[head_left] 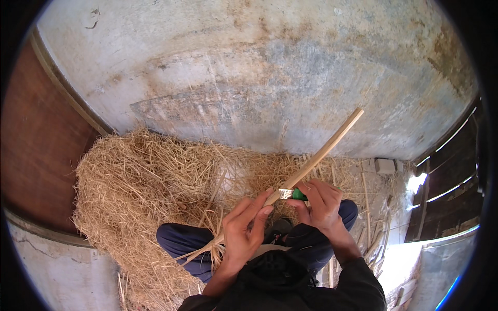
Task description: The person uses a utility knife to shave thin strips from a bamboo stick, gradually splitting the end into multiple fibers.
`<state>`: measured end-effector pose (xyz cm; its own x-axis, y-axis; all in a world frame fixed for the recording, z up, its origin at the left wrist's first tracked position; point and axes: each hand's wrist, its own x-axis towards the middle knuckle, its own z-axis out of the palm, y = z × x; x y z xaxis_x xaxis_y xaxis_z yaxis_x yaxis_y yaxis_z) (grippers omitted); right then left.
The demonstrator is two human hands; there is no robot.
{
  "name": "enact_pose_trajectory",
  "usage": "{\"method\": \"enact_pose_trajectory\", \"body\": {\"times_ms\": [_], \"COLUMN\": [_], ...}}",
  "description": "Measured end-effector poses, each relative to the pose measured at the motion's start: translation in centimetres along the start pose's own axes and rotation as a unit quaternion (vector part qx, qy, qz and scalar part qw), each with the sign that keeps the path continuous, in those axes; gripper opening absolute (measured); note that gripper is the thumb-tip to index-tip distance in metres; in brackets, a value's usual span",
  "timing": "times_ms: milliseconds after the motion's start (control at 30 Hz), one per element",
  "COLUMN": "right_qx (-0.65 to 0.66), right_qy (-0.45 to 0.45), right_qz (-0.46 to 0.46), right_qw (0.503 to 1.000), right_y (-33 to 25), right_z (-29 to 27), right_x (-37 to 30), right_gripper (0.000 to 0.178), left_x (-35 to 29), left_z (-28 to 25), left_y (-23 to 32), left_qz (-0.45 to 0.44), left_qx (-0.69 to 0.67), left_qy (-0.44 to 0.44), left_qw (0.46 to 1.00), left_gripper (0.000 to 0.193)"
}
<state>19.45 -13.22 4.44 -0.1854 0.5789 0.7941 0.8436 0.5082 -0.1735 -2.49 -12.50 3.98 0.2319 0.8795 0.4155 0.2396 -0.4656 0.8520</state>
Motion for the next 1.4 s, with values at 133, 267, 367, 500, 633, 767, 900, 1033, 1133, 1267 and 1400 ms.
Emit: {"method": "enact_pose_trajectory", "body": {"times_ms": [133,267,367,500,633,767,900,1033,1133,1267,1400], "right_qx": [-0.001,-0.013,-0.019,-0.024,-0.01,-0.147,-0.123,-0.029,0.102,0.304,0.424], "right_qy": [0.005,0.009,0.013,0.022,0.034,0.2,0.185,0.054,0.034,0.072,0.109], "right_qz": [0.004,0.012,0.009,0.008,0.022,0.25,0.324,0.333,0.338,0.331,0.325], "right_qw": [1.0,1.0,1.0,0.999,0.999,0.936,0.92,0.941,0.935,0.891,0.838], "right_y": [-0.1,0.0,0.2,0.2,0.6,9.5,12.5,9.2,5.6,1.8,-1.3], "right_z": [-0.1,-0.3,-0.3,-0.3,-0.2,-3.7,-6.4,-4.2,-2.1,-0.7,-2.5], "right_x": [0.1,0.0,0.0,-0.1,-0.4,-1.5,-0.2,-2.7,-4.1,-4.6,-3.4], "right_gripper": [0.036,0.035,0.034,0.034,0.03,0.029,0.029,0.028,0.024,0.032,0.047], "left_x": [-0.2,-0.2,-0.2,-0.4,-0.4,-2.2,-3.9,-3.6,-3.0,-2.6,-2.4], "left_z": [0.1,0.3,0.3,0.2,-0.1,-0.4,-2.8,-3.4,-3.6,-3.1,-2.1], "left_y": [0.2,0.6,0.6,0.4,0.5,-1.6,-3.7,-4.4,-3.2,-1.2,-1.4], "left_qz": [0.003,-0.01,-0.007,-0.003,-0.004,-0.012,-0.054,-0.016,-0.011,0.016,0.098], "left_qx": [-0.005,-0.014,-0.013,-0.008,0.011,0.006,0.062,0.077,0.064,0.03,0.021], "left_qy": [0.014,0.018,0.017,0.017,0.012,0.033,0.03,0.044,0.046,0.024,-0.008], "left_qw": [1.0,1.0,1.0,1.0,1.0,0.999,0.996,0.996,0.997,0.999,0.995], "left_gripper": [0.034,0.03,0.029,0.028,0.027,0.03,0.027,0.028,0.029,0.03,0.034]}}
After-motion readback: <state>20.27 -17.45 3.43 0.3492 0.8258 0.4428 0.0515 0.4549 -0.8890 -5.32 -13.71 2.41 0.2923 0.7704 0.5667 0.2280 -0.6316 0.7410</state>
